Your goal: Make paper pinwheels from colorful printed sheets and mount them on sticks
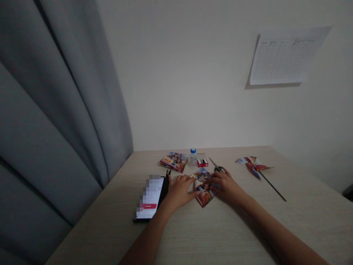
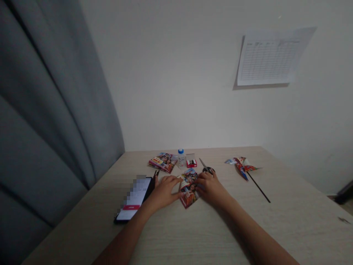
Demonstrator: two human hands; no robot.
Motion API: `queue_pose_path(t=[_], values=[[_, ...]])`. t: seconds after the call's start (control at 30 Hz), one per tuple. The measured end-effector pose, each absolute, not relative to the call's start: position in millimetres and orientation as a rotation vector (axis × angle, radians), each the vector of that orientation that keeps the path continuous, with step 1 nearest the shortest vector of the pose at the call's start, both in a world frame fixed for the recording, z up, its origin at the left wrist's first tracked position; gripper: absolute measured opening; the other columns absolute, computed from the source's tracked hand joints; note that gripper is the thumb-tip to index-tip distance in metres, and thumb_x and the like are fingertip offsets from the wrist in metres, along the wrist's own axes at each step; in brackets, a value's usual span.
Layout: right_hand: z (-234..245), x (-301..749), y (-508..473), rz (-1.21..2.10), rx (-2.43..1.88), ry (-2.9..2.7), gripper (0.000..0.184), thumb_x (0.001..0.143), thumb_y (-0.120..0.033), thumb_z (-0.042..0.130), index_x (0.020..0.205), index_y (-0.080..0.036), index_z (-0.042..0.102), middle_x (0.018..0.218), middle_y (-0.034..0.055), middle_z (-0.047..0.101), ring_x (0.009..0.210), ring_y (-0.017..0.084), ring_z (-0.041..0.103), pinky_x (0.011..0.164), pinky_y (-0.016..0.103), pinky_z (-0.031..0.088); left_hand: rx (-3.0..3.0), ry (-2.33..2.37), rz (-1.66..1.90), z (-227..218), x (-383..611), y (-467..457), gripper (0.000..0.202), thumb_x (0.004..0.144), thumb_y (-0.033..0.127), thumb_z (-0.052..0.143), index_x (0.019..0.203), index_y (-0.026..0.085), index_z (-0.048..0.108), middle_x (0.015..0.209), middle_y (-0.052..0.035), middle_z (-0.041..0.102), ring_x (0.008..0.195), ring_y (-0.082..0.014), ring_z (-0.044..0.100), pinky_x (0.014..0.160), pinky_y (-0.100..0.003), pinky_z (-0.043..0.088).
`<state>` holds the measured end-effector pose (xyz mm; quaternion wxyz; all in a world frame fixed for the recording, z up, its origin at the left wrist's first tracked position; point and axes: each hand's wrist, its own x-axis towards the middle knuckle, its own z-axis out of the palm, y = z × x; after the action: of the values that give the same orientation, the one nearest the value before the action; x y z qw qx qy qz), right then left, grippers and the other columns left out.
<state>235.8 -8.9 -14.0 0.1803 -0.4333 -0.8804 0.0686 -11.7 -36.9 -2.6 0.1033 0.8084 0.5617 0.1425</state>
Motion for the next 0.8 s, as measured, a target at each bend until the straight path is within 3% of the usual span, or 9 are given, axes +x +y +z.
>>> queue_pose_path(t=[0.23,0.57,0.8], values=[[-14,232,-12,0.228,-1.215,-2.540,0.034,0.093,-0.033,0.053,0.124,-0.035,0.064,0.120,0.0075,0.063,0.116,0.026,0.054,0.113,0.055,0.021,2.421,1.662,0.405,-1,-8,-41,0.046,0.084,0.051,0.064,0.130,0.047,0.055,0.131,-0.0039,0.055,0.128,-0.0323,0.045,0.109,-0.076,0.001],[-16,227,-12,0.177,-1.267,-2.554,0.035,0.096,-0.038,0.047,0.127,-0.037,0.063,0.120,0.0075,0.061,0.117,0.027,0.052,0.113,0.056,0.016,2.404,1.682,0.323,-1,-7,-42,0.042,0.085,0.053,0.063,0.126,0.046,0.060,0.145,-0.0044,0.044,0.137,-0.0354,0.036,0.109,-0.075,-0.003],[-10,225,-14,0.130,-1.271,-2.591,0.034,0.096,-0.038,0.048,0.126,-0.034,0.064,0.120,0.0087,0.062,0.115,0.028,0.053,0.110,0.053,0.023,2.385,1.672,0.272,3,-8,-42,0.042,0.085,0.055,0.062,0.126,0.046,0.060,0.150,-0.0045,0.041,0.140,-0.0352,0.032,0.111,-0.074,-0.001]])
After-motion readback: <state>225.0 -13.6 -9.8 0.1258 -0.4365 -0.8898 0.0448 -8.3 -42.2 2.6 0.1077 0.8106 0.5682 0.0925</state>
